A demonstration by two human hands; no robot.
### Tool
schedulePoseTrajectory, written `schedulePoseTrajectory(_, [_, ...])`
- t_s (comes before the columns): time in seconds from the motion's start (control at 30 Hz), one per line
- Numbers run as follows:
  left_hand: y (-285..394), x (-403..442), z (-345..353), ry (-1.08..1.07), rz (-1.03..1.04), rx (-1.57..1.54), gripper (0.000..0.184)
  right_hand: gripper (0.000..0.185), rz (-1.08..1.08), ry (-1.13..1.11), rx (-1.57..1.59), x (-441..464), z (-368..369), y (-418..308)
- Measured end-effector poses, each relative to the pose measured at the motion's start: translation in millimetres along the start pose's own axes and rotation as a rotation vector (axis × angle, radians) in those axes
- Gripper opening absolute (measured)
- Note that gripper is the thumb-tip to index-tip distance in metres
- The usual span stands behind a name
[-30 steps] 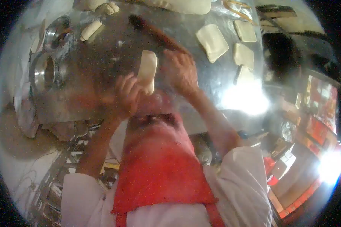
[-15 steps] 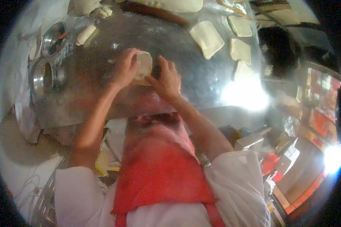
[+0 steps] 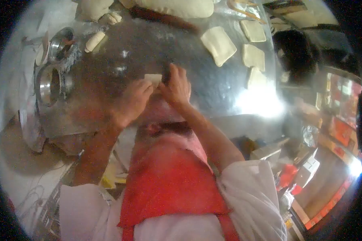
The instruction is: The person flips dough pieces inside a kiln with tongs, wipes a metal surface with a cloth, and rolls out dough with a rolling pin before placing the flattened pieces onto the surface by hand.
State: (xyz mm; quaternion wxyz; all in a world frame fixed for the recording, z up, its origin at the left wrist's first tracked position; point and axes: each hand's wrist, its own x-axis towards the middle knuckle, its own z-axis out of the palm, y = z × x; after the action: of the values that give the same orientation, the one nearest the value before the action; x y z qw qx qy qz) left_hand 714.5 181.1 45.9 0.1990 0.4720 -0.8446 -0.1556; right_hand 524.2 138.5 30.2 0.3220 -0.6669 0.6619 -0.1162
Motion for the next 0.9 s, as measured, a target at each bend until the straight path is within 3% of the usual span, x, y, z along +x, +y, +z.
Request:
schedulePoseTrajectory(0.17, [5.3,-18.0,4.7,0.095,-0.006,0.117,0.027,0.072,-0.102,0.001,0.089,-7.2,-5.2,15.6])
schedulePoseTrajectory(0.27, [6.4,-6.7,-3.9,-0.034,-0.158,-0.015,0.034,0.068,-0.131,-0.067,0.137,-9.7,-14.0,36.4])
schedulePoseTrajectory(0.33, [2.2,14.5,-0.1,0.219,-0.267,-0.089,0.033,0.066,-0.162,-0.086,0.13,-7.5,-23.1,46.5])
schedulePoseTrajectory(0.37, [5.8,29.4,0.4,0.23,-0.264,-0.091,0.033,0.063,-0.16,-0.103,0.111,-6.2,-29.7,47.6])
schedulePoseTrajectory(0.43, [12.1,61.0,4.5,0.187,-0.253,0.022,0.036,0.061,-0.161,-0.115,0.083,1.0,-44.5,43.9])
schedulePoseTrajectory(0.53, [0.7,59.5,46.4,0.007,-0.239,0.148,0.057,0.057,-0.13,-0.15,0.09,20.8,-66.4,34.6])
schedulePoseTrajectory(0.6, [-1.3,64.3,58.0,-0.135,-0.337,0.167,0.08,0.056,-0.302,-0.025,-0.064,46.6,-63.0,39.1])
schedulePoseTrajectory(0.73, [6.8,77.9,37.8,-0.122,-0.365,0.148,0.08,0.056,-0.38,0.069,-0.057,111.5,-76.3,21.9])
schedulePoseTrajectory(0.8, [4.8,83.5,33.3,-0.121,-0.376,0.117,0.081,0.055,-0.503,0.232,-0.166,146.3,-70.1,18.9])
schedulePoseTrajectory(0.9, [-3.0,88.5,34.7,-0.055,-0.346,0.11,0.084,0.054,-0.5,0.233,-0.262,184.6,-59.5,6.7])
